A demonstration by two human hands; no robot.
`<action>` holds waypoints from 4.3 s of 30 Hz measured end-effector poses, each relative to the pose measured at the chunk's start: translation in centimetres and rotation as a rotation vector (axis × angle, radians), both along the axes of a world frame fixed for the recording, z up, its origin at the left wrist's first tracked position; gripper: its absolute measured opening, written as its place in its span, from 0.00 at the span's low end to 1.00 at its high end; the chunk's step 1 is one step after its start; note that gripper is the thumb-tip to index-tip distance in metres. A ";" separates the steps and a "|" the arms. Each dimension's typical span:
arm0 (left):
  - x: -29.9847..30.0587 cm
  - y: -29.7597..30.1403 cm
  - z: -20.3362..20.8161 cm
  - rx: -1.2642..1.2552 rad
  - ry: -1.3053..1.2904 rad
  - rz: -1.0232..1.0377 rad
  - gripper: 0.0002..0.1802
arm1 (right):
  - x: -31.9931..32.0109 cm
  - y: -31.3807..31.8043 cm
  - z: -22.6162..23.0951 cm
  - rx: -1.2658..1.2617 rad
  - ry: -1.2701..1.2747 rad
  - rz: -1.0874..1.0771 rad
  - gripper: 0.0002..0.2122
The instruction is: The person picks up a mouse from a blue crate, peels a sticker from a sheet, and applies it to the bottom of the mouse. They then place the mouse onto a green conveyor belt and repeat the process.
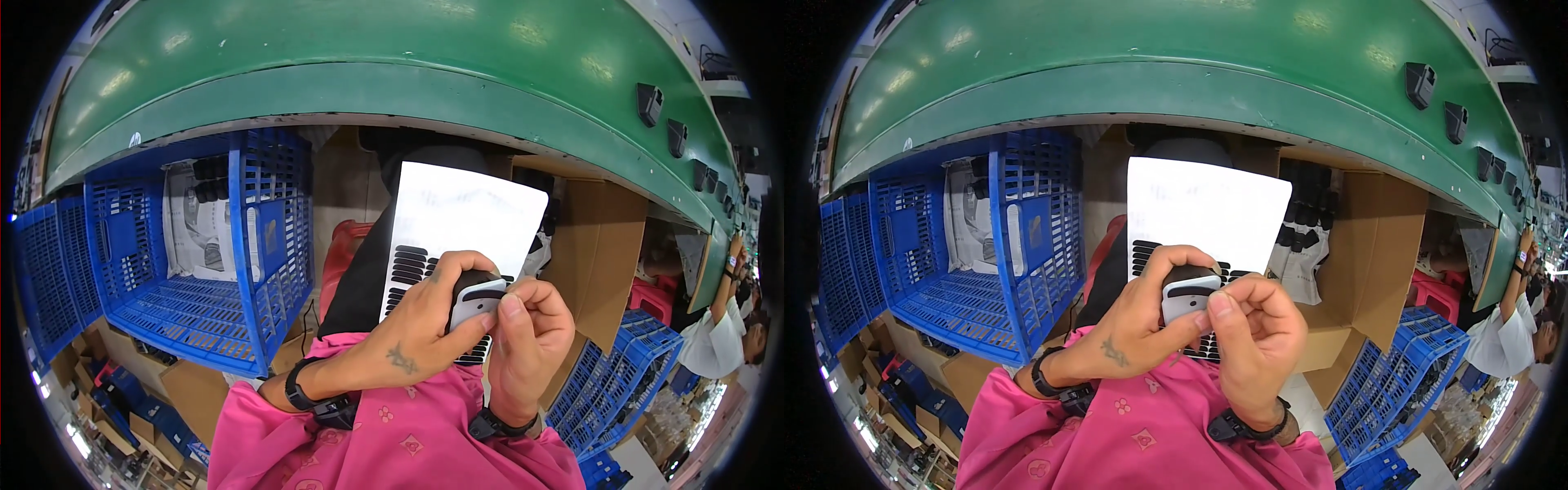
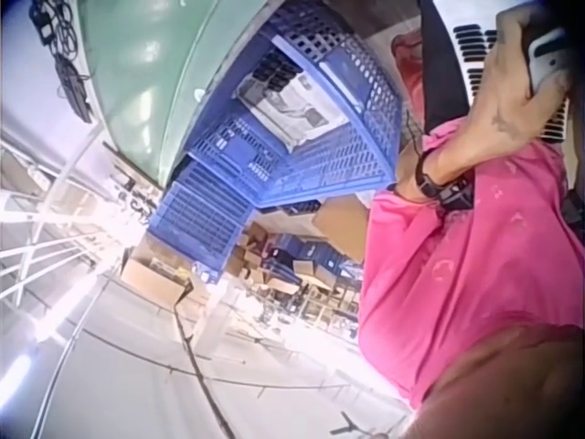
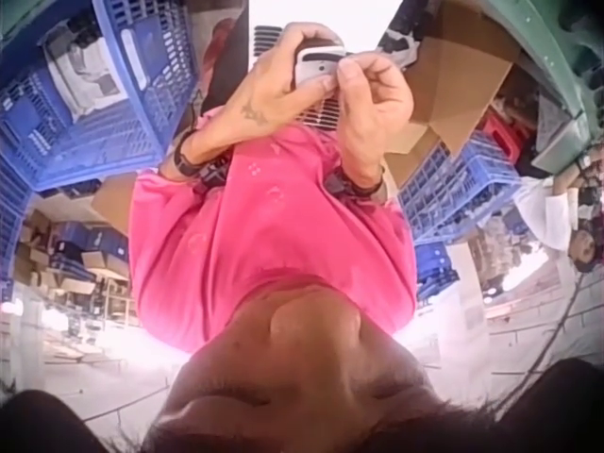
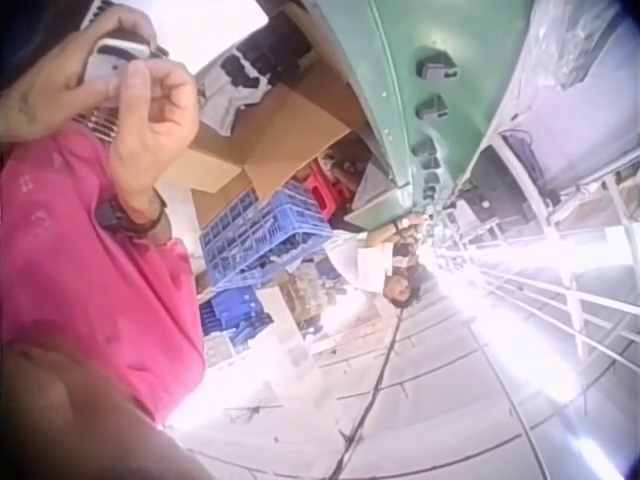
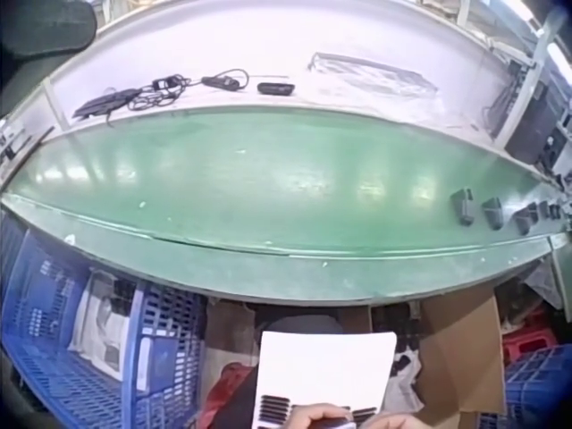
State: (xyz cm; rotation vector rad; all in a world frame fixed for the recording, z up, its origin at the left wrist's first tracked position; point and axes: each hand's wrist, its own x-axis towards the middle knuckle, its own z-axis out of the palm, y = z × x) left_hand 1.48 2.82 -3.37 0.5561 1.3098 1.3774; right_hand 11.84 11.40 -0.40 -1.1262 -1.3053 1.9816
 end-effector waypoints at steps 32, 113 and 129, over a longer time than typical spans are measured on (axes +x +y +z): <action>-1.9 -4.0 -2.5 0.139 0.140 -0.163 0.29 | 4.5 1.9 -3.4 0.360 -0.116 0.686 0.09; 0.1 -1.3 1.5 0.019 0.159 -0.003 0.21 | 1.3 1.5 1.1 -0.230 0.174 0.165 0.02; 0.0 -0.9 1.5 0.003 0.208 -0.027 0.20 | 1.3 1.6 0.6 -0.217 0.175 0.144 0.03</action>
